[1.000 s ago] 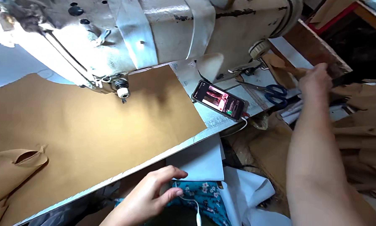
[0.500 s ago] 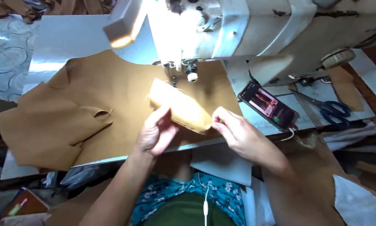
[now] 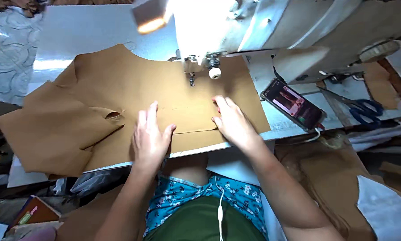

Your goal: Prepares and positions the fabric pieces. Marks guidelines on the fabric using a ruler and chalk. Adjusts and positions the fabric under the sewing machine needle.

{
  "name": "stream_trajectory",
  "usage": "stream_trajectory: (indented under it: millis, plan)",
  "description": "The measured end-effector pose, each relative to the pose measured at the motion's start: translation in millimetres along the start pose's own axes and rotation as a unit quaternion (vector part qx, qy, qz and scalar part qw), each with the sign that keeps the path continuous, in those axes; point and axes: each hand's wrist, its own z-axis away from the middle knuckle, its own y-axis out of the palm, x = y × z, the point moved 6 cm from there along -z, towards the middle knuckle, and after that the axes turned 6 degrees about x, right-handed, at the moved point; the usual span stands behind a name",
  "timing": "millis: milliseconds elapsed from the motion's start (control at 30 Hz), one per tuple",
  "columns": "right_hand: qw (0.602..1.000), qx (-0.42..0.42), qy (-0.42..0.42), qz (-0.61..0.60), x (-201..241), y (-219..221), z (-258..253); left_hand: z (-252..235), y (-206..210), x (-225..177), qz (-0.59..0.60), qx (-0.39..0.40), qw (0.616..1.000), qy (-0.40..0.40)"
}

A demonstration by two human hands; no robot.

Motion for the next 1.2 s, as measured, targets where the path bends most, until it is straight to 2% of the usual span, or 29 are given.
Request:
stream_trajectory:
  millis: [67, 133, 167, 200, 233, 300, 333, 400, 467, 533, 600, 633, 700, 733, 767, 833, 900, 1100, 1200]
  plan:
    - [1.0, -0.02, -0.017, 0.005, -19, -20, 22, 11, 1, -16, -0.043, -0.05, 0.99, 0.124]
    - [0.998, -0.007, -0.048, -0.043, -67, -43, 57, 23, 16, -33, -0.061, -0.042, 0.972, 0.224]
    - [0.996, 0.025, -0.029, -0.075, -99, -51, 80, 29, 26, -38, -0.066, -0.022, 0.965, 0.254]
    - [0.992, 0.068, 0.028, -0.1, -135, -53, 105, 34, 36, -40, -0.071, 0.006, 0.961, 0.269]
    - [0.98, 0.108, 0.12, -0.119, -172, -48, 130, 37, 45, -41, -0.074, 0.036, 0.958, 0.274]
    - [0.94, 0.133, 0.302, -0.088, -258, -15, 181, 41, 56, -38, -0.079, 0.077, 0.956, 0.27]
    - [0.926, 0.123, 0.356, -0.039, -297, 8, 207, 42, 58, -37, -0.08, 0.085, 0.956, 0.268]
    - [0.899, 0.154, 0.407, 0.038, -335, 45, 250, 42, 58, -37, -0.078, 0.083, 0.956, 0.27]
    - [0.892, 0.183, 0.411, 0.042, -338, 68, 277, 42, 59, -37, -0.083, 0.084, 0.956, 0.27]
    - [0.886, 0.241, 0.396, -0.001, -322, 88, 291, 42, 58, -36, -0.093, 0.091, 0.955, 0.267]
    - [0.872, 0.307, 0.365, -0.113, -299, 110, 301, 42, 58, -37, -0.1, 0.101, 0.954, 0.266]
    - [0.861, 0.306, 0.357, -0.197, -289, 120, 306, 41, 58, -38, -0.101, 0.104, 0.953, 0.266]
    - [0.795, 0.25, 0.42, -0.358, -279, 139, 319, 41, 57, -38, -0.097, 0.109, 0.953, 0.265]
    - [0.768, 0.21, 0.487, -0.359, -280, 145, 324, 40, 57, -37, -0.095, 0.113, 0.953, 0.265]
    - [0.759, 0.174, 0.548, -0.305, -285, 144, 327, 40, 57, -37, -0.094, 0.116, 0.953, 0.264]
    - [0.782, 0.13, 0.596, -0.126, -302, 132, 330, 40, 57, -36, -0.094, 0.119, 0.953, 0.264]
    - [0.787, 0.088, 0.61, -0.031, -318, 127, 337, 39, 57, -36, -0.096, 0.121, 0.953, 0.263]
    - [0.731, 0.072, 0.676, -0.06, -341, 136, 336, 38, 57, -40, -0.1, 0.13, 0.953, 0.254]
    - [0.722, 0.036, 0.685, -0.088, -345, 140, 340, 37, 55, -40, -0.102, 0.127, 0.955, 0.249]
